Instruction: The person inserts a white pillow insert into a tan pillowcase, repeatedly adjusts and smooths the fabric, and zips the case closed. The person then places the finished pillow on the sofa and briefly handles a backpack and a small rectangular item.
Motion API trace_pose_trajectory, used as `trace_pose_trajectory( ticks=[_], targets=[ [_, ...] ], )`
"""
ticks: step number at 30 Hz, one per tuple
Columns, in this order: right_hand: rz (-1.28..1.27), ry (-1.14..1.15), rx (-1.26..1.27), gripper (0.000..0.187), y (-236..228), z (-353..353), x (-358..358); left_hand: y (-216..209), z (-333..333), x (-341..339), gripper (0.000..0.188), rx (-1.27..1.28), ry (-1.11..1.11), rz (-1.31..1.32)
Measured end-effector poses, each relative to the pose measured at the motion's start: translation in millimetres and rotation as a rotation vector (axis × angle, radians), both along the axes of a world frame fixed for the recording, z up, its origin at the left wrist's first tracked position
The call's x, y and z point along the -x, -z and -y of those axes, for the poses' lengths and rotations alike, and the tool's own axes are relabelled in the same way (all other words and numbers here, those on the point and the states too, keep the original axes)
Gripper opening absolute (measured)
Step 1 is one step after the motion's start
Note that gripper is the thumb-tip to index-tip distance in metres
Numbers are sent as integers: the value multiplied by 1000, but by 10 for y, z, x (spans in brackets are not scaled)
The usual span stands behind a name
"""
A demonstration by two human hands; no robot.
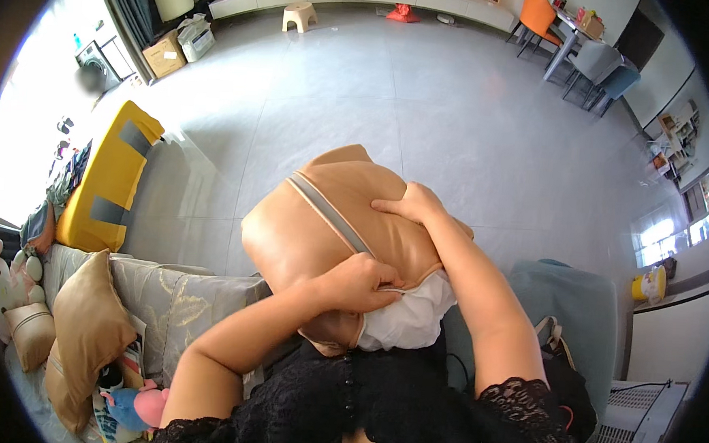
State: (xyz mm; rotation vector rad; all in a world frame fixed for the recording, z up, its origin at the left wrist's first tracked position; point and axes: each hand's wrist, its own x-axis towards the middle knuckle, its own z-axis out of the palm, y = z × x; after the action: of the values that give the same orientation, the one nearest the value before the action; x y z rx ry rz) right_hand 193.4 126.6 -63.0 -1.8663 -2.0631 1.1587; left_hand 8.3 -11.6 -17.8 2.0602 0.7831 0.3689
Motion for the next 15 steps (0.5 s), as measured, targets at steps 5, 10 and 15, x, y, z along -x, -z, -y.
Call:
trace_pose_trajectory(
  ticks=[5, 10, 15],
  targets=[
    [145, 94, -233, 92, -1, 221, -21, -1203, -440, 211, 33, -152, -316, 29],
    [303, 94, -262, 91, 79, 293, -15, 336, -905, 127, 82, -404, -507, -521],
    [199, 208, -122, 90, -10, 252, -175, 4, -1400, 232, 77, -236, -291, -598]
  ],
)
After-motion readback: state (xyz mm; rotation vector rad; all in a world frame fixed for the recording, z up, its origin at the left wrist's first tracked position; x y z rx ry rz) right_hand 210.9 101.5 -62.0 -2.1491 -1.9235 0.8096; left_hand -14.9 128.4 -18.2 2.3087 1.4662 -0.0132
